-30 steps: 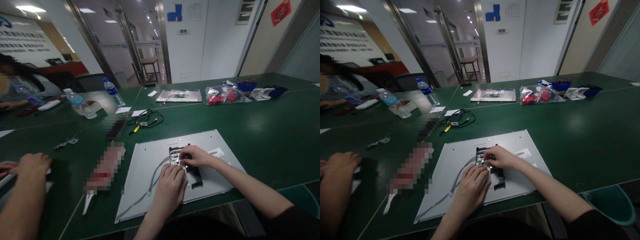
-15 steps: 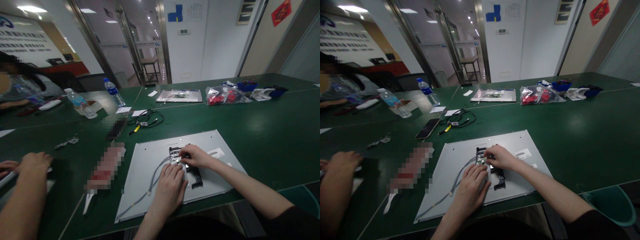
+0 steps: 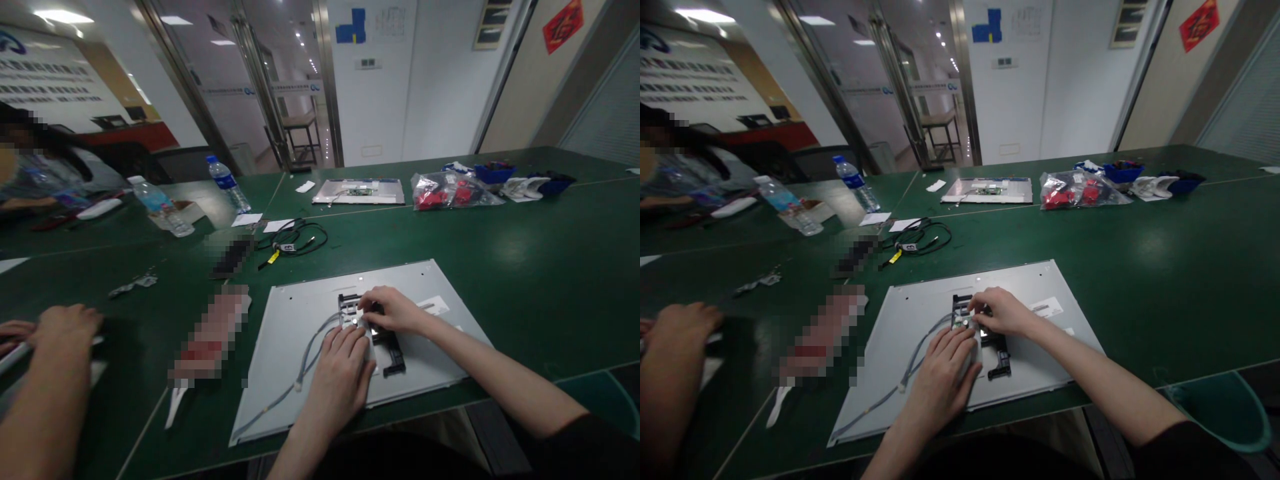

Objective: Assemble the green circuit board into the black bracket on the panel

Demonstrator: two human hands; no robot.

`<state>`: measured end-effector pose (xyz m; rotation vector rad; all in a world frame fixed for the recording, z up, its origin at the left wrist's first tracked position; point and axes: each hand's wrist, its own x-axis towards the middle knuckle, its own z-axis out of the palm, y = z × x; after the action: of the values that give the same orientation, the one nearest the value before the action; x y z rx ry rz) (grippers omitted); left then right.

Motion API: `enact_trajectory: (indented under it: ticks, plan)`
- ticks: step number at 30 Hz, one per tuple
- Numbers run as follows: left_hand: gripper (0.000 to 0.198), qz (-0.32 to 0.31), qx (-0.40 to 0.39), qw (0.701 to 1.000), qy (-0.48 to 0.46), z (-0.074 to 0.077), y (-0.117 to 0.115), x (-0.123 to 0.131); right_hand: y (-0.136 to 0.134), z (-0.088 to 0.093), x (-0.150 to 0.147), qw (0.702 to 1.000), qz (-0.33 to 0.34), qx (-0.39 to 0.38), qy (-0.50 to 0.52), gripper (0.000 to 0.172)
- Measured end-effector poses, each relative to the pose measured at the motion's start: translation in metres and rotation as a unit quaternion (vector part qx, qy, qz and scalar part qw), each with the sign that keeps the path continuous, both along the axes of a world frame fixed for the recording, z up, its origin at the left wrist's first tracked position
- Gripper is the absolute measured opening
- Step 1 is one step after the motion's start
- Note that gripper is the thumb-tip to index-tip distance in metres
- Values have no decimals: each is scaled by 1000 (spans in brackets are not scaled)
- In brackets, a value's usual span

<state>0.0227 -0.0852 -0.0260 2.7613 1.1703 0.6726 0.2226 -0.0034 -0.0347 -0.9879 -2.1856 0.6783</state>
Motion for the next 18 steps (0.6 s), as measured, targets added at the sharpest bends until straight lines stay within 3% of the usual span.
enact_trajectory:
  ticks: [7, 18]
  plan:
    - [30, 6, -17, 1000, 16, -2, 1, 0, -1, 0, -3, 999, 39, -4, -8, 10]
    - [32, 4, -9, 1000, 12, -2, 0, -1, 2, -10, -4, 1000, 23, 0, -4, 19]
